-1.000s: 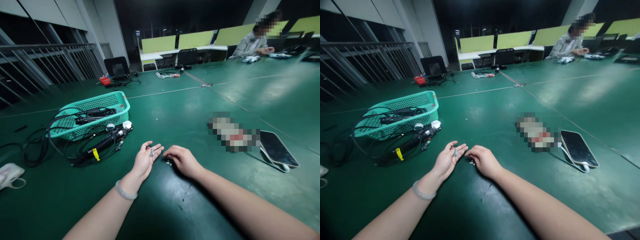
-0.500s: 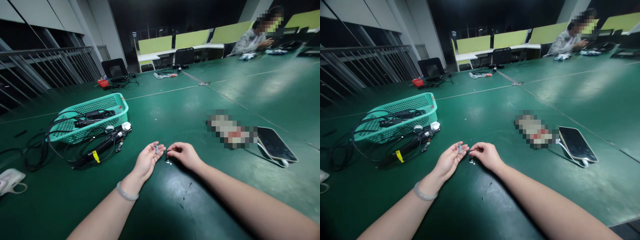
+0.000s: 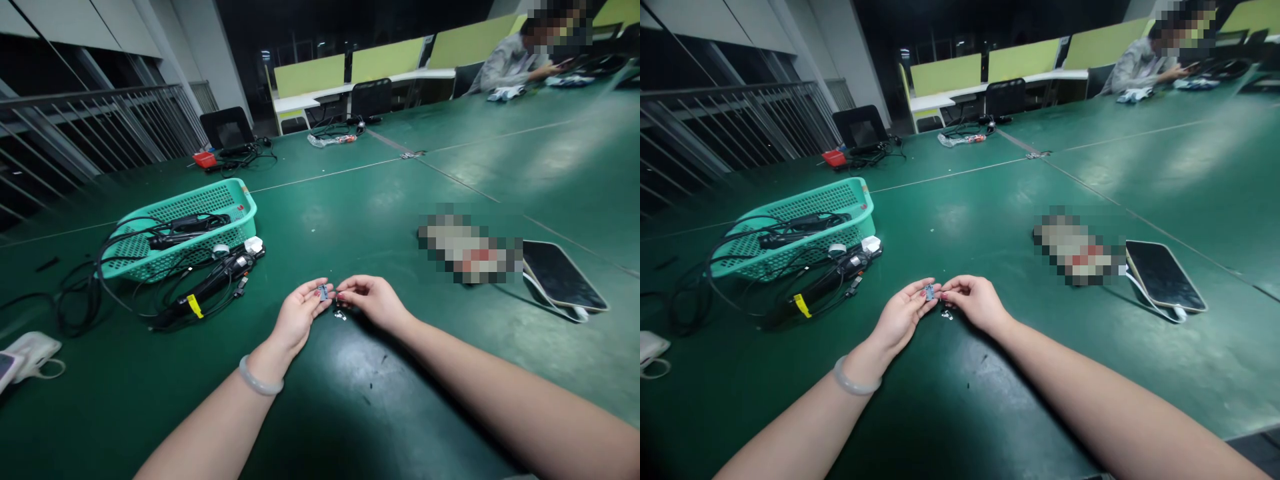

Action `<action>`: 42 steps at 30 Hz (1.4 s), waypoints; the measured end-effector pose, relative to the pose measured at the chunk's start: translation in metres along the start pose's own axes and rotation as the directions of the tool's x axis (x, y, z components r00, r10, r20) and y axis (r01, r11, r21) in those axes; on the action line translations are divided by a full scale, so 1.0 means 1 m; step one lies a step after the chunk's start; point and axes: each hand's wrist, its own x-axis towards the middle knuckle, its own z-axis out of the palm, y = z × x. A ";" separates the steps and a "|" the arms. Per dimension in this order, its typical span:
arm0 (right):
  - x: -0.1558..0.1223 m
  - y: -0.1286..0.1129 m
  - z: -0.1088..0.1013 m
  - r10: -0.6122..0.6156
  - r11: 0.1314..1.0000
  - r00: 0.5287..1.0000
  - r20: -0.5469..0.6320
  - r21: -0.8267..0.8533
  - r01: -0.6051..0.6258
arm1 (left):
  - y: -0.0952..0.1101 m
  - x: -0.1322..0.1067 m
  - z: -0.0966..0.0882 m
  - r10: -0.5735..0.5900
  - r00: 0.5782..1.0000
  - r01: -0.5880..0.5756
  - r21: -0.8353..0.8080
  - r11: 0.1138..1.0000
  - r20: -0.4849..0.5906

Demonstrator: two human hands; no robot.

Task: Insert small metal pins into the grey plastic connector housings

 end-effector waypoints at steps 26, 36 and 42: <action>-0.006 -0.004 0.001 -0.097 0.964 0.990 -0.103 -0.257 0.068 | -0.013 -0.002 0.000 0.090 0.986 -0.097 0.045 0.994 0.139; -0.008 -0.001 0.005 -0.164 0.932 0.977 -0.134 -0.347 0.109 | -0.014 -0.004 -0.001 0.066 0.991 -0.072 0.056 0.996 0.115; -0.006 0.001 0.013 -0.125 0.976 0.979 -0.161 -0.198 0.092 | -0.010 -0.010 0.005 0.094 0.993 -0.098 0.056 0.994 0.066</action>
